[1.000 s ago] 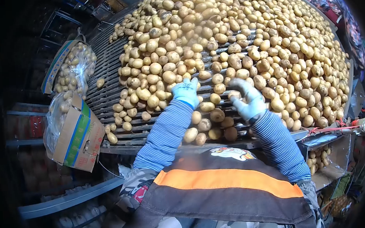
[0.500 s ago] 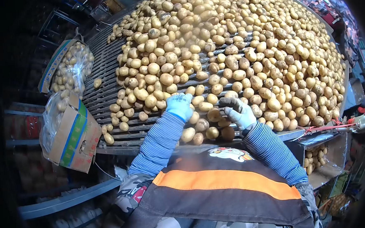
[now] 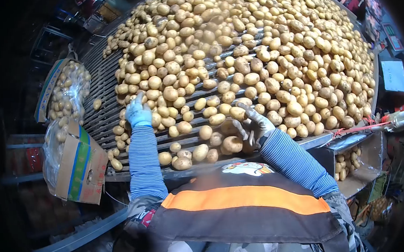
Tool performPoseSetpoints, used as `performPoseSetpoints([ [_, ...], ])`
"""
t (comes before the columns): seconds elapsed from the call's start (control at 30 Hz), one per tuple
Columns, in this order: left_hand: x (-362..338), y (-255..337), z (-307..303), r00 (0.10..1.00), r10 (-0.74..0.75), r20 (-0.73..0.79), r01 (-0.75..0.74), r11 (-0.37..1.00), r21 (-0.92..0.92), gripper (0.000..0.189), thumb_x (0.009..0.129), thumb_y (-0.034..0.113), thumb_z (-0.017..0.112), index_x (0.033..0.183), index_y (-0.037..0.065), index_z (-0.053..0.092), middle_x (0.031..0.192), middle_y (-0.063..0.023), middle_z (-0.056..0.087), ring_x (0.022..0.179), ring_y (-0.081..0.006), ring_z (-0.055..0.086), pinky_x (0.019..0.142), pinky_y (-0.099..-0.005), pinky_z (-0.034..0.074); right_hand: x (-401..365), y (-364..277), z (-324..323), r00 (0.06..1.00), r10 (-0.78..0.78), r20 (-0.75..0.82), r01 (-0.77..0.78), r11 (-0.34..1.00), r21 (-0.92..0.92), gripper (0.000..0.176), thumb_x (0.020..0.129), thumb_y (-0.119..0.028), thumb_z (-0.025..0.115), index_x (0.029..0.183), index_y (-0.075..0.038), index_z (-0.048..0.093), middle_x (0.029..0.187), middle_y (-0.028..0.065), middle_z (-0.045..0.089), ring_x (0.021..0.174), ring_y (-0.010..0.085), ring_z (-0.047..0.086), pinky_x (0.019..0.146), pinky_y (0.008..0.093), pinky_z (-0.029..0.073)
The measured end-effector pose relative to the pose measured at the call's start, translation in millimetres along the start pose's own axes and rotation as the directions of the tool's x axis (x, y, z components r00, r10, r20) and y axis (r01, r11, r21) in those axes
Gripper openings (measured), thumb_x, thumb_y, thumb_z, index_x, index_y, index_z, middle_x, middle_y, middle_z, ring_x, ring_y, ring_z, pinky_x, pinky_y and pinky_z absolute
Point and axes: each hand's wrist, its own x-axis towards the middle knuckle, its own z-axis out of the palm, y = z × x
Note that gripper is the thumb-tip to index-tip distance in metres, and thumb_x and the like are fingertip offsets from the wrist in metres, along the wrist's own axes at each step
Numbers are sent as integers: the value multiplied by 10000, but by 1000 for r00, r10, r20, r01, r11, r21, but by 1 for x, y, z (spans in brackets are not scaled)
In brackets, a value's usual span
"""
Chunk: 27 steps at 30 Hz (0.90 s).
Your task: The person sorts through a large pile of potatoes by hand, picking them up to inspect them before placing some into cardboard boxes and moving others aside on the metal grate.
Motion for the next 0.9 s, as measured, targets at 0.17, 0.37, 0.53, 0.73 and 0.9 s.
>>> performPoseSetpoints([
  [0.17, -20, 32, -25, 988, -72, -133, -36, 744, -668, 447, 779, 46, 643, 1218, 64, 561, 1151, -131, 610, 1081, -244, 564, 954, -352, 440, -2, -10, 2, 995, -3, -103, 12, 996, 86, 280, 902, -346, 560, 1014, -98, 628, 1004, 119, 650, 867, 298, 638, 583, 393, 570],
  [0.37, -76, 111, -55, 854, 494, -165, -343, 297, -891, 519, 791, 102, 700, 1260, -4, 505, 1213, -144, 558, 1118, -224, 540, 936, -327, 460, -6, -3, 3, 984, 133, 119, -124, 989, -81, 525, 917, -363, 549, 1383, -191, 380, 1352, 120, 445, 681, 178, 612, 491, 283, 540],
  [0.53, 9, -39, -21, 963, -137, -231, 10, 878, -479, 539, 843, 331, 624, 1250, -4, 513, 1207, -183, 550, 1096, -311, 542, 915, -400, 467, -13, -14, -8, 989, 131, 70, -131, 991, -6, 361, 919, -300, 543, 1259, -181, 520, 1239, 99, 534, 688, 185, 595, 464, 272, 503],
  [0.73, 47, -91, 33, 929, -337, 155, 370, 878, -305, 614, 900, 581, 401, 1167, 72, 615, 1154, -220, 593, 1076, -360, 565, 965, -391, 426, 0, -2, -2, 947, 247, 205, -256, 967, 16, 414, 918, -336, 517, 1285, -148, 478, 1168, 109, 568, 702, 210, 577, 505, 301, 489],
  [0.9, 7, -15, 31, 978, -25, 209, 121, 880, -459, 649, 832, 675, 451, 1241, 181, 552, 1263, -160, 523, 1169, -331, 480, 1007, -486, 344, 22, 14, 21, 925, 297, 238, -295, 955, -44, 414, 904, -319, 547, 1276, -146, 488, 1158, 117, 573, 699, 220, 584, 505, 314, 491],
])
